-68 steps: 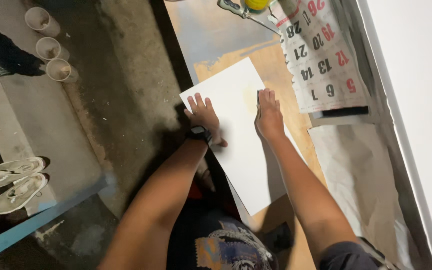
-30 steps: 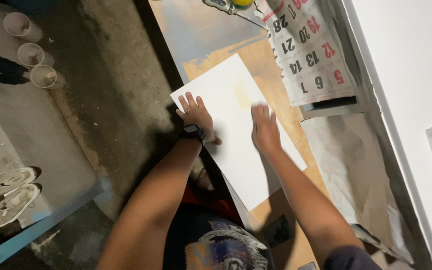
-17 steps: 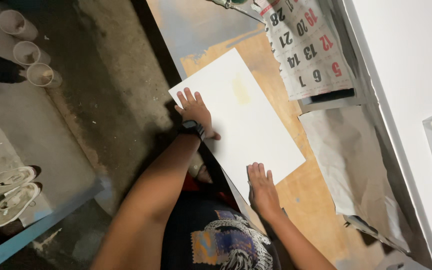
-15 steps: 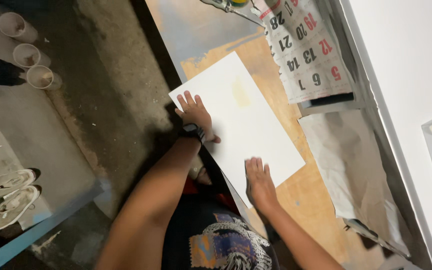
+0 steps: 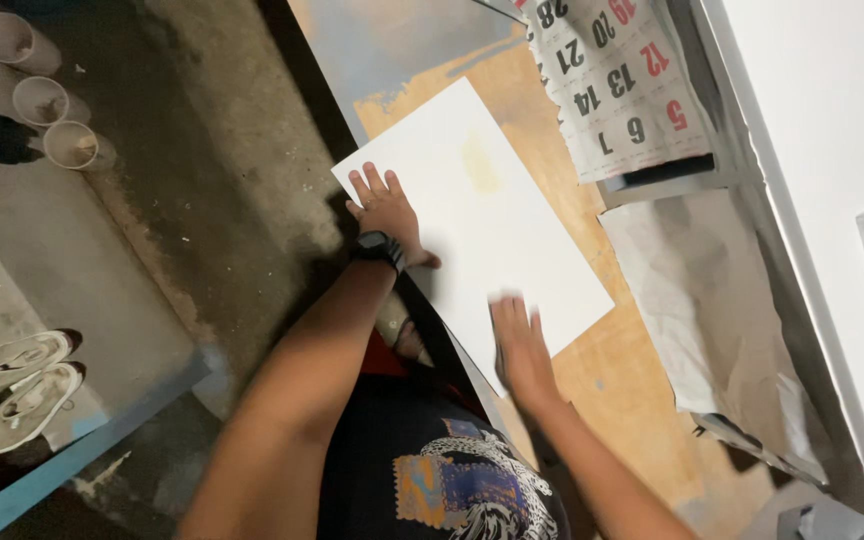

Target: The person sands a white rectangular sheet on a wooden table using a sanding block. They hold the sheet with one hand and rub the surface with the block in the other hand, moving across different areas of the sheet.

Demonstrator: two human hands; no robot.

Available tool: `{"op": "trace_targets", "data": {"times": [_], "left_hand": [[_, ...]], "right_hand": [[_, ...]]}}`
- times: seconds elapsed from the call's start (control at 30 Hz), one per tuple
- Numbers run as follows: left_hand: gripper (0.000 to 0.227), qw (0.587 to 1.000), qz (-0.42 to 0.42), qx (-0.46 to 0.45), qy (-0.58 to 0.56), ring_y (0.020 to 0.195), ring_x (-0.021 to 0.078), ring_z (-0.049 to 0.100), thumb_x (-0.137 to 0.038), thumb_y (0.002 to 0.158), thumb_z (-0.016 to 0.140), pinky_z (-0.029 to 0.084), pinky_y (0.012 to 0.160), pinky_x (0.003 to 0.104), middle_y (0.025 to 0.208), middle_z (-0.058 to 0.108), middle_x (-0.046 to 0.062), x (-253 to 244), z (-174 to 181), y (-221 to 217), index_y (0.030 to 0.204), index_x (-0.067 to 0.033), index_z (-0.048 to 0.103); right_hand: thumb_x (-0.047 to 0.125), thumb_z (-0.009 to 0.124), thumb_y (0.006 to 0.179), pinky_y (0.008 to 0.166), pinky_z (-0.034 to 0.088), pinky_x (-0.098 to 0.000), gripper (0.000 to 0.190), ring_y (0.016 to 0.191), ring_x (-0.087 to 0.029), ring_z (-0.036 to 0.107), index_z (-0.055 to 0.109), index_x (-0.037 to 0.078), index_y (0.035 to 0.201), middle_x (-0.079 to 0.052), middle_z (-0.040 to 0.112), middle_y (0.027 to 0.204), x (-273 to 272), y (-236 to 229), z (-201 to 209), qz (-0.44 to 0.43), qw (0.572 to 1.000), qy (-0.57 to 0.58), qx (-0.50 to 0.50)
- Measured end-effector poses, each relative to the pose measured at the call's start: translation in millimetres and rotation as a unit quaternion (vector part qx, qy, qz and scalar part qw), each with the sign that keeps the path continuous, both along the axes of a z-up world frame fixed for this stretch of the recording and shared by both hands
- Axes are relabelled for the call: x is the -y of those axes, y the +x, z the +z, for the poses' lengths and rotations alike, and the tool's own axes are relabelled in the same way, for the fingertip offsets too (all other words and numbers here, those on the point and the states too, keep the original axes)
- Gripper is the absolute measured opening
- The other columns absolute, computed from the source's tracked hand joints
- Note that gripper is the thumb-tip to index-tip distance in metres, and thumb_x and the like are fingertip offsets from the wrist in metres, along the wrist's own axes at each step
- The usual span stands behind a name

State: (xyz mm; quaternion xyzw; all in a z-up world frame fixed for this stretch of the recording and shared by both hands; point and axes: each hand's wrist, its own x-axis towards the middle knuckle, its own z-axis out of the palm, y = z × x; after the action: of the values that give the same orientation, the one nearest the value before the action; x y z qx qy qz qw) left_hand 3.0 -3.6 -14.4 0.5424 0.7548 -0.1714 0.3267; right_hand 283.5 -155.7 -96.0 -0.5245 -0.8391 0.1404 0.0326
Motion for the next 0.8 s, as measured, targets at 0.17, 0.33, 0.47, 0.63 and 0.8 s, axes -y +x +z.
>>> {"op": "trace_targets", "data": {"times": [0.17,0.33,0.47,0.63,0.8], "left_hand": [[0.173,1.000,-0.010,-0.030,0.001,0.167,0.0472,-0.018,-0.075,0.060,0.101,0.015,0.133,0.067,0.181,-0.022,0.024,-6.8,-31.3,2.6,0.176,-0.0077,-0.009],[0.175,0.999,-0.032,-0.033,-0.025,0.167,0.0478,-0.017,-0.082,0.059,0.096,0.016,0.133,0.065,0.181,-0.019,0.026,-4.7,-29.8,4.0,0.176,-0.0057,-0.009],[0.171,0.999,-0.028,-0.002,-0.020,0.167,0.0462,-0.017,-0.080,0.064,0.096,0.015,0.134,0.064,0.182,-0.019,0.025,-2.3,-8.8,-3.1,0.175,-0.0038,-0.009],[0.174,0.999,-0.051,0.002,0.001,0.168,0.0494,-0.009,-0.083,0.061,0.095,0.016,0.133,0.068,0.181,-0.012,0.029,1.3,-5.5,-6.6,0.174,-0.0003,-0.009],[0.184,0.998,-0.057,-0.006,-0.001,0.162,0.0589,-0.017,-0.085,0.057,0.099,0.021,0.127,0.073,0.177,-0.024,0.034,3.7,-15.5,0.0,0.173,0.0029,-0.014]], "right_hand": [[0.014,0.059,0.105,0.131,0.022,-0.0612,0.062,0.159,-0.040,0.041,0.048,0.004,0.166,-0.024,0.052,0.164,51.9,31.8,-29.4,0.024,1.000,-0.012,0.012],[0.004,0.055,0.103,0.126,0.031,-0.0653,0.055,0.157,-0.041,0.045,0.054,0.002,0.159,-0.025,0.057,0.161,-97.1,-60.1,-1.5,0.057,0.995,0.024,0.074],[0.010,0.043,0.114,0.134,0.019,-0.0585,0.057,0.168,-0.033,0.022,0.038,0.005,0.171,-0.022,0.033,0.176,-179.0,-113.0,14.5,-0.054,0.994,-0.084,0.052],[0.004,0.049,0.109,0.131,0.025,-0.0623,0.056,0.162,-0.044,0.034,0.045,-0.001,0.165,-0.028,0.044,0.170,-37.2,-46.8,23.6,-0.012,0.998,-0.065,0.020],[0.010,0.050,0.112,0.134,0.016,-0.0635,0.063,0.165,-0.044,0.025,0.030,0.005,0.172,-0.022,0.033,0.177,81.0,21.4,-13.6,0.040,0.996,-0.083,-0.011]]}}
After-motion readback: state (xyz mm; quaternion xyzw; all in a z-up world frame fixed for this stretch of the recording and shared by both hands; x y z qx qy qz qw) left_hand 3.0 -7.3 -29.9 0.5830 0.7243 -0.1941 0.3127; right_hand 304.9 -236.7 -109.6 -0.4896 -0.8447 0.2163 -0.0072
